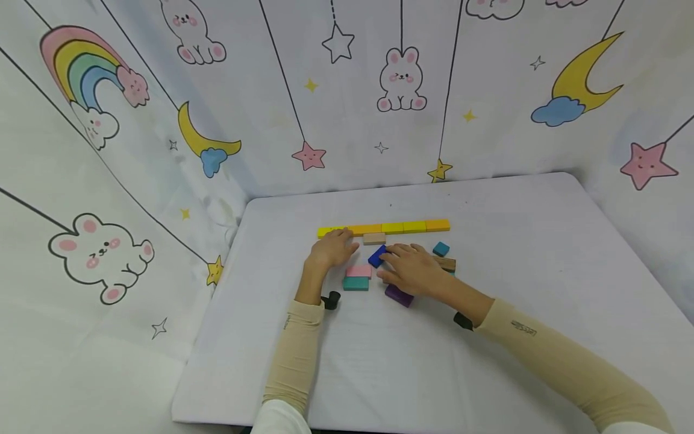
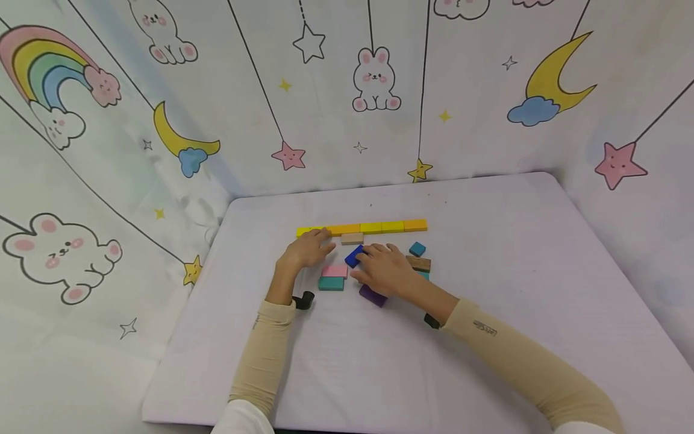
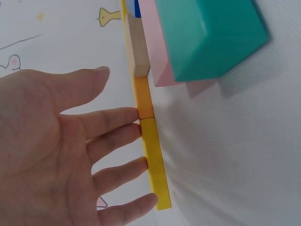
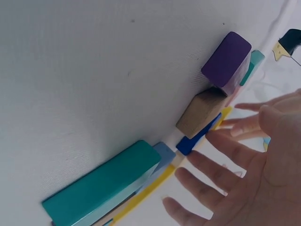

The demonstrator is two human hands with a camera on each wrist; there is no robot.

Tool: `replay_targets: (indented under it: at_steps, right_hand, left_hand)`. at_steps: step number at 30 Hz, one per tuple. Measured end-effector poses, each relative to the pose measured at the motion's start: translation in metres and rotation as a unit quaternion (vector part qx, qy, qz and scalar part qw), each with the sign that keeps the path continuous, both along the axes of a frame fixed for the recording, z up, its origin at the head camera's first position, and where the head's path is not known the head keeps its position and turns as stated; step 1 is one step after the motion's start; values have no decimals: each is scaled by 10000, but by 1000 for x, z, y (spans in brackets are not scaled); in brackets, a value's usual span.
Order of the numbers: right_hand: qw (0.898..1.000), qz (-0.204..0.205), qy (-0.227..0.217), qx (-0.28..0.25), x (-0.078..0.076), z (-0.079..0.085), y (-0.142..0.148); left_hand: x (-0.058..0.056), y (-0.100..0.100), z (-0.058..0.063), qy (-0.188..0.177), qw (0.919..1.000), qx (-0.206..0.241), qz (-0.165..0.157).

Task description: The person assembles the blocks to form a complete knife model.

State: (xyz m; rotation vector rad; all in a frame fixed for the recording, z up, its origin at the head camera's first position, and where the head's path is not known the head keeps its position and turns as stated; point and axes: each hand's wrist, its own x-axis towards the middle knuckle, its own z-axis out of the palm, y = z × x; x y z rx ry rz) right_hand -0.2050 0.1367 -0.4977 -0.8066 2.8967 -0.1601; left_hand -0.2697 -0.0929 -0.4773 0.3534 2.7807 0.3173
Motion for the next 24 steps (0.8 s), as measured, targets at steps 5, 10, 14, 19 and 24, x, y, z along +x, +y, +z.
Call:
replay_targets:
  at_steps: [5,10,14,19,24]
  right_hand:
    - [10000,-5,17,16,4,4,4]
    - [9999,42,151,-17,7,6,7]
    - [9998,48,187,-46,8,6,8]
    - [9999,-52,113,-89,8,6,11]
    - [9998,-146,131,-36,8,5,15]
  left_hand:
    - [0,0,1,-9,10000,-19,-17]
    - [0,-1,1,-3,10000,-43,-19]
    - [0,-1,-2,27,9999,-91,-38]
    - [0,-1,-2,25,10000,-81,-53]
    - [0,0,-1,38,10000,-39,-56]
